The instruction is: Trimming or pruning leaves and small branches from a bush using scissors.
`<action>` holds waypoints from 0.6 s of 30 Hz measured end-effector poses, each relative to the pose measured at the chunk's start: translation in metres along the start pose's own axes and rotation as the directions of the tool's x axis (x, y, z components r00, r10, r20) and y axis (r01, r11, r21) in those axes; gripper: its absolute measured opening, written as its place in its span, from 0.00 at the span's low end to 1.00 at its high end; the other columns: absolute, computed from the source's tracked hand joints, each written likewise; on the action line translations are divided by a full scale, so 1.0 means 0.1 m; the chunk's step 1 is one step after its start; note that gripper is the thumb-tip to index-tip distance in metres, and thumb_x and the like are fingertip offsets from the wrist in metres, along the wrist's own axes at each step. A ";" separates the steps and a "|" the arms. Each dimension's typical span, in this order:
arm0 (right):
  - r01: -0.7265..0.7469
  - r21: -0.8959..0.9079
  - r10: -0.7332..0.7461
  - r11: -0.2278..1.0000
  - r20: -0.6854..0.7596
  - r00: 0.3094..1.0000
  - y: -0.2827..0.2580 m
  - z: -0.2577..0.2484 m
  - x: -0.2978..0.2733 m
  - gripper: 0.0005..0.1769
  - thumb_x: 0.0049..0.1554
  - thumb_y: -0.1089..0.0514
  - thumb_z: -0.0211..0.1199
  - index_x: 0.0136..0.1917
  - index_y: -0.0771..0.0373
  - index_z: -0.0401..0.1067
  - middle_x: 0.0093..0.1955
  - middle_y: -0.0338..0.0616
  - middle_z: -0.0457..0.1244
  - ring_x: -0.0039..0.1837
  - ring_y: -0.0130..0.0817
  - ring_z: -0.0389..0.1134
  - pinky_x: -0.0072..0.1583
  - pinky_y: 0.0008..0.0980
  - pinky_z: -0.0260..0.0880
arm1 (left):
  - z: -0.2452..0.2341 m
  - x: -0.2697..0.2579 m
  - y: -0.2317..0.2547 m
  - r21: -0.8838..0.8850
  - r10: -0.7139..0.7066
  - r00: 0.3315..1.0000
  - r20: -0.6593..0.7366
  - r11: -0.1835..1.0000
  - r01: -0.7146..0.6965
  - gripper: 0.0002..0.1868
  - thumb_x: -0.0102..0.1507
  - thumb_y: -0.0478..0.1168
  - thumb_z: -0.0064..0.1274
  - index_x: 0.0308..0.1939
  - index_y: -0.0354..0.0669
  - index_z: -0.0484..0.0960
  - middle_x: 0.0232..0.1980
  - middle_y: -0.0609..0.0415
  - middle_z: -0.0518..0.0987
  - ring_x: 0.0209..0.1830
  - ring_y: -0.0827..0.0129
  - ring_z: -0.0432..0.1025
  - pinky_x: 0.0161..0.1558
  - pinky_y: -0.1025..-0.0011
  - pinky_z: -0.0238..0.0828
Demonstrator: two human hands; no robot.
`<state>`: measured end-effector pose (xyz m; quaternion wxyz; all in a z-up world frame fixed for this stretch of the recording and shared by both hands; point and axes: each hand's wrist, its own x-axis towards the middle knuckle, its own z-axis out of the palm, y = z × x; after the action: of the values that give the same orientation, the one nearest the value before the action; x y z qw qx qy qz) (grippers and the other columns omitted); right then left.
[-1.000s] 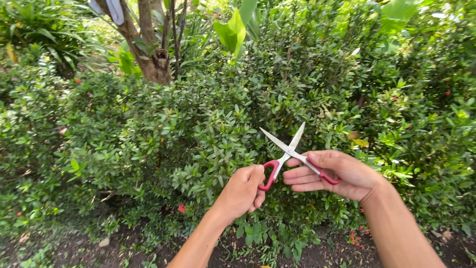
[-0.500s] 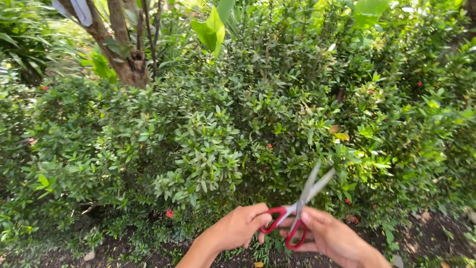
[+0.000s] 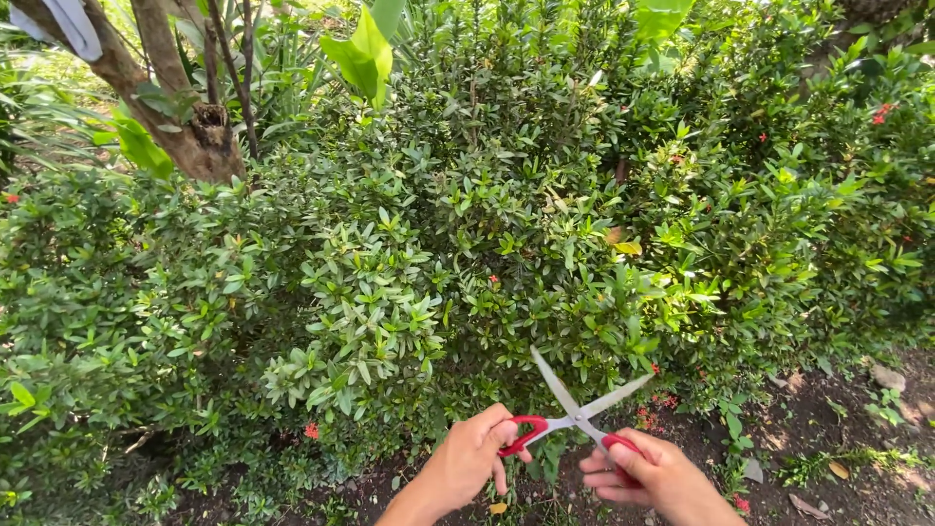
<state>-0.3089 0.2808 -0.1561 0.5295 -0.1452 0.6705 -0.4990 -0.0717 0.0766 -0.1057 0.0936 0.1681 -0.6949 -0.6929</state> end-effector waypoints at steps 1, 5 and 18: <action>-0.002 0.001 0.002 1.000 -0.002 1.000 0.00 -0.05 -0.01 0.18 0.63 0.50 0.56 0.60 0.63 0.72 0.58 0.53 0.73 0.60 0.47 0.76 0.60 0.46 0.80 | 0.02 0.02 0.03 -0.001 -0.001 1.000 0.002 1.000 0.001 0.15 0.74 0.45 0.36 0.44 0.37 0.74 0.39 0.50 0.85 0.18 0.72 0.72 0.24 0.74 0.70; 0.111 0.052 -0.110 0.993 -0.016 0.994 -0.30 0.11 -0.18 0.21 0.64 0.48 0.53 0.62 0.65 0.70 0.60 0.53 0.73 0.62 0.45 0.75 0.62 0.45 0.78 | 0.09 0.22 0.13 0.072 -0.006 1.000 0.008 0.997 0.006 0.17 0.75 0.45 0.34 0.42 0.35 0.71 0.37 0.49 0.84 0.19 0.71 0.74 0.28 0.72 0.73; 0.089 0.621 -0.232 0.779 0.154 0.961 -1.28 0.93 -0.62 0.42 0.60 0.33 0.42 0.65 0.71 0.71 0.70 0.56 0.65 0.64 0.43 0.69 0.68 0.48 0.63 | 0.43 0.46 0.44 0.092 0.058 0.998 -0.022 0.994 -0.056 0.20 0.76 0.48 0.28 0.41 0.36 0.68 0.23 0.51 0.77 0.16 0.70 0.73 0.21 0.71 0.71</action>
<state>-0.2474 0.2190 -0.0102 0.5745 -0.0787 0.3962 -0.7119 -0.1340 0.0993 -0.0674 0.1142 0.1607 -0.7293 -0.6552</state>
